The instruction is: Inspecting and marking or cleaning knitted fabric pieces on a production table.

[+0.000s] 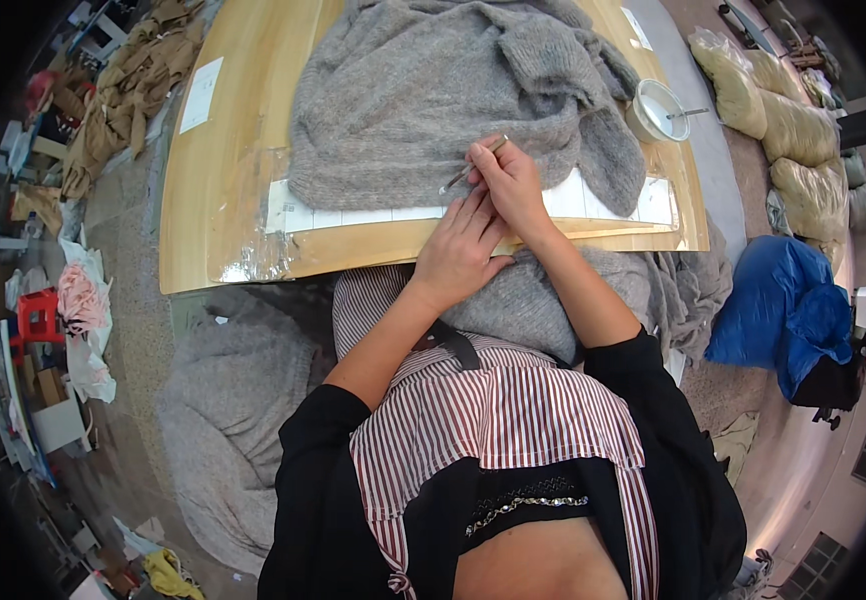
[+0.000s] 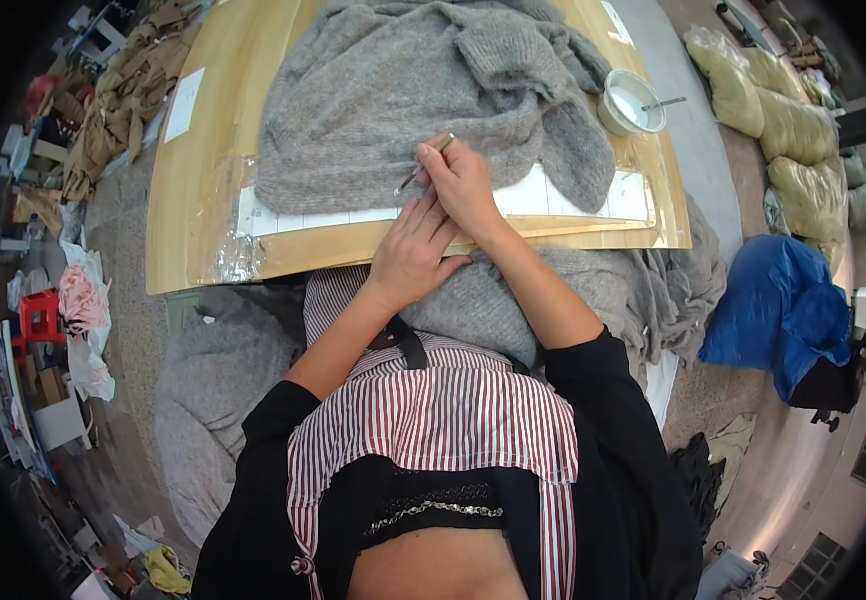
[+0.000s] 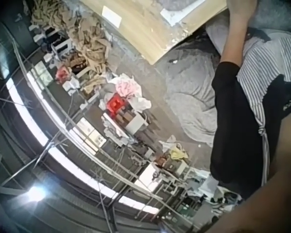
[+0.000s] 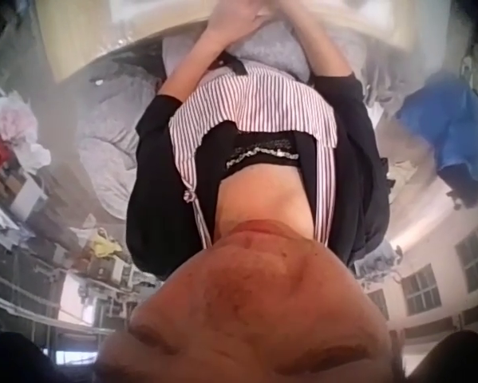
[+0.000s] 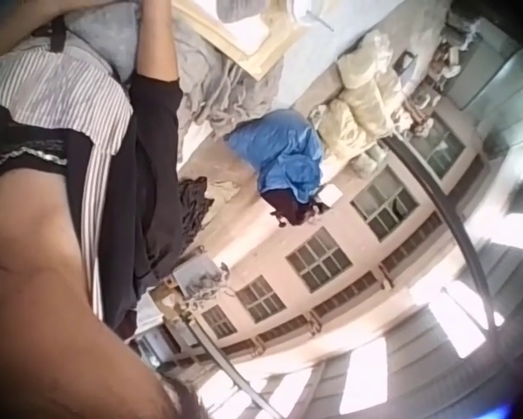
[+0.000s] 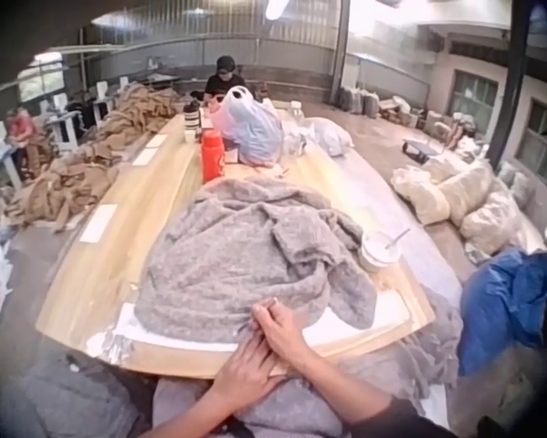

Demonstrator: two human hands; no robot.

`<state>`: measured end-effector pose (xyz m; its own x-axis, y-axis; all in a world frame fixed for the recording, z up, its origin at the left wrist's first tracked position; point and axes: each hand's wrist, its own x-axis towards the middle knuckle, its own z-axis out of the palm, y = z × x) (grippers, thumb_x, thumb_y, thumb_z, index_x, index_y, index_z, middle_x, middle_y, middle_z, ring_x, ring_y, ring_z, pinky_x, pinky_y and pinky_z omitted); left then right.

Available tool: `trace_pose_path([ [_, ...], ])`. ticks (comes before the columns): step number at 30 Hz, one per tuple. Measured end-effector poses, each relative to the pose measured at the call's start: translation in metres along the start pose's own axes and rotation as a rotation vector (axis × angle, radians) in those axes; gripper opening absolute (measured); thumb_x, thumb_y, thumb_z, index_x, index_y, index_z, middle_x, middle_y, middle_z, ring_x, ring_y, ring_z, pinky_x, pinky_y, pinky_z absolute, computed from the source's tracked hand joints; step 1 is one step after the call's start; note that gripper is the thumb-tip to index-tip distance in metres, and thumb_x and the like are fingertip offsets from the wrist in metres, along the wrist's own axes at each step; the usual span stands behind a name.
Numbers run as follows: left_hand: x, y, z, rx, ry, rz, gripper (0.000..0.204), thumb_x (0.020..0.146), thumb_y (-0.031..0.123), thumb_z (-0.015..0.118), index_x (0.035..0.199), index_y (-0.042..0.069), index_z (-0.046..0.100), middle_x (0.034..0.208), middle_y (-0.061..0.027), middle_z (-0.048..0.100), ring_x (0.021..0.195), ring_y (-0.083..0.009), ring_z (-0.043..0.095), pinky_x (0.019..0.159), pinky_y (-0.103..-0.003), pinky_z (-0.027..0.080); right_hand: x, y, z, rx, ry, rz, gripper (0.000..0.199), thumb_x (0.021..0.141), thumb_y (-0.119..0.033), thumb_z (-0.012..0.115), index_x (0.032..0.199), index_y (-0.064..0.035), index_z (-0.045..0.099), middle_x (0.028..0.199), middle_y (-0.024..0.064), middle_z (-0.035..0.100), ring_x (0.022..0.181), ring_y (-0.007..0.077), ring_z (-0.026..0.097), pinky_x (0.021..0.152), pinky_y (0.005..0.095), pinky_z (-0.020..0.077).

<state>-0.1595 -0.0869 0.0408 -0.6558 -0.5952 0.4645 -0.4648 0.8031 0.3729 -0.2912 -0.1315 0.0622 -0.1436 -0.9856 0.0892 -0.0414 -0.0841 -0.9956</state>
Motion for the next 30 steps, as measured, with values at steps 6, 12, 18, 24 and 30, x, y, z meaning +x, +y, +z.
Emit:
trace_pose_path([
  [6, -0.001, -0.001, 0.001, 0.005, -0.003, -0.013, 0.063, 0.067, 0.031, 0.076, 0.118, 0.000, 0.055, 0.127, -0.0184, 0.051, 0.125, -0.0340, 0.044, 0.105, -0.046, 0.035, 0.008, -0.010, 0.002, 0.180, 0.036, 0.050, 0.021, 0.097, -0.024, 0.053, 0.087, -0.0068, 0.060, 0.067, -0.0015, 0.057, 0.058, 0.0036, 0.048, 0.055, 0.0183, 0.0397],
  [12, -0.006, -0.001, 0.005, -0.049, 0.035, -0.043, 0.056, 0.069, 0.027, 0.075, 0.116, 0.001, 0.058, 0.117, -0.0171, 0.058, 0.115, -0.0339, 0.053, 0.103, -0.048, 0.038, 0.013, -0.014, 0.033, 0.032, -0.101, 0.080, 0.021, 0.093, -0.022, 0.056, 0.085, -0.0037, 0.061, 0.065, 0.0001, 0.059, 0.057, 0.0054, 0.050, 0.053, 0.0210, 0.0407],
  [18, -0.005, -0.002, 0.012, -0.090, -0.052, -0.117, 0.052, 0.072, 0.030, 0.072, 0.113, 0.001, 0.059, 0.114, -0.0160, 0.059, 0.116, -0.0308, 0.051, 0.107, -0.046, 0.033, 0.018, -0.008, 0.044, -0.073, -0.210, -0.011, 0.019, 0.091, -0.019, 0.058, 0.083, -0.0029, 0.062, 0.063, 0.0007, 0.060, 0.057, 0.0056, 0.051, 0.052, 0.0237, 0.0408],
  [24, -0.007, -0.006, 0.009, -0.058, 0.041, -0.026, 0.053, 0.073, 0.032, 0.071, 0.114, 0.001, 0.058, 0.115, -0.0165, 0.058, 0.117, -0.0317, 0.050, 0.108, -0.045, 0.032, 0.022, -0.010, 0.050, -0.044, -0.099, 0.031, 0.019, 0.092, -0.021, 0.057, 0.085, -0.0039, 0.062, 0.063, -0.0001, 0.059, 0.056, 0.0052, 0.048, 0.052, 0.0226, 0.0394],
  [30, -0.007, -0.005, 0.010, -0.056, 0.023, -0.042, 0.057, 0.073, 0.032, 0.072, 0.117, 0.000, 0.056, 0.118, -0.0173, 0.057, 0.120, -0.0327, 0.049, 0.109, -0.046, 0.031, 0.025, -0.011, 0.046, 0.031, -0.082, 0.061, 0.020, 0.094, -0.022, 0.056, 0.087, -0.0043, 0.061, 0.070, -0.0007, 0.060, 0.064, 0.0054, 0.052, 0.060, 0.0202, 0.0420],
])
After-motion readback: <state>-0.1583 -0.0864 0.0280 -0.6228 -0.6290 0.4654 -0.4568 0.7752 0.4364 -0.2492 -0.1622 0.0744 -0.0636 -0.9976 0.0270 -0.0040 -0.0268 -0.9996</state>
